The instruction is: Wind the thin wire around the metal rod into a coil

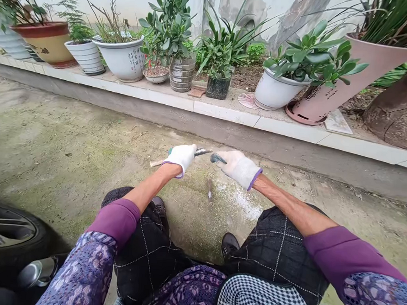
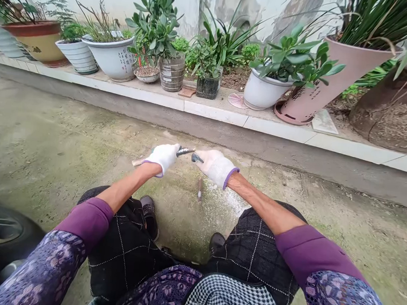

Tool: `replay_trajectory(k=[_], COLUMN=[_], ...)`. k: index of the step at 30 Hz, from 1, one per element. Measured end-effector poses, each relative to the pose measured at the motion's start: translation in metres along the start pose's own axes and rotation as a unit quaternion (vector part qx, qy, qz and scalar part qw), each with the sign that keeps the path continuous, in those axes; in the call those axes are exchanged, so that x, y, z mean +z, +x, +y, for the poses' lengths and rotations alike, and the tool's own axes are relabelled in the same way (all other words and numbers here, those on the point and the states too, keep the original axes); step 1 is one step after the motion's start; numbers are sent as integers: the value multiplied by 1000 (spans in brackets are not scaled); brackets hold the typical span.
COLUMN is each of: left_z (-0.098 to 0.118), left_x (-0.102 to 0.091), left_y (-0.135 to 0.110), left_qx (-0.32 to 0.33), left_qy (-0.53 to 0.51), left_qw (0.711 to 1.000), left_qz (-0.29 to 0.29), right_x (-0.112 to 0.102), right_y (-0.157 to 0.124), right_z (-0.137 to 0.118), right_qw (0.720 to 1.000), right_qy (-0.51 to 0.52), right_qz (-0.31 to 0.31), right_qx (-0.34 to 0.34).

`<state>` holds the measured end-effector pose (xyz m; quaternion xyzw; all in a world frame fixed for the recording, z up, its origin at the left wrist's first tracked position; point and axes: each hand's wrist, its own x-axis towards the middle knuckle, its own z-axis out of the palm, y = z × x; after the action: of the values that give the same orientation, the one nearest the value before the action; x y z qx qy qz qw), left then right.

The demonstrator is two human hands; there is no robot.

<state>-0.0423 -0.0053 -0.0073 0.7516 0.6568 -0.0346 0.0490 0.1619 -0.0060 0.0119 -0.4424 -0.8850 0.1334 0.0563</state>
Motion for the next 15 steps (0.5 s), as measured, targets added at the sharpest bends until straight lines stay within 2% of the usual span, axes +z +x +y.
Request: replay_trajectory(k=[3,5,7,10,12,13,15], left_z=[9,16,19,17,13,10,4], left_x=[4,1,-7,-19,-24,-25,-24], left_y=[-9,-15,-19,-20,-18,-16,-11], left_qx=[88,139,159,144,118,102,66], left_qy=[72,69,30,-68,-125,-141,-142], left_qw=[993,987,986,987,985,985,987], left_qz=[-25,-36,-35,-17,2,12,27], right_x=[-9,-12,-12,-7,-2,1,5], right_y=[4,9,14,19,21,21,20], right_z=[8,16,22,19,10,5,-4], right_qw=[999,999,991,955,939,940,957], right_qy=[-25,26,124,280,317,312,271], right_qz=[5,17,22,-2,-14,-18,-21], right_qx=[37,44,48,94,134,137,100])
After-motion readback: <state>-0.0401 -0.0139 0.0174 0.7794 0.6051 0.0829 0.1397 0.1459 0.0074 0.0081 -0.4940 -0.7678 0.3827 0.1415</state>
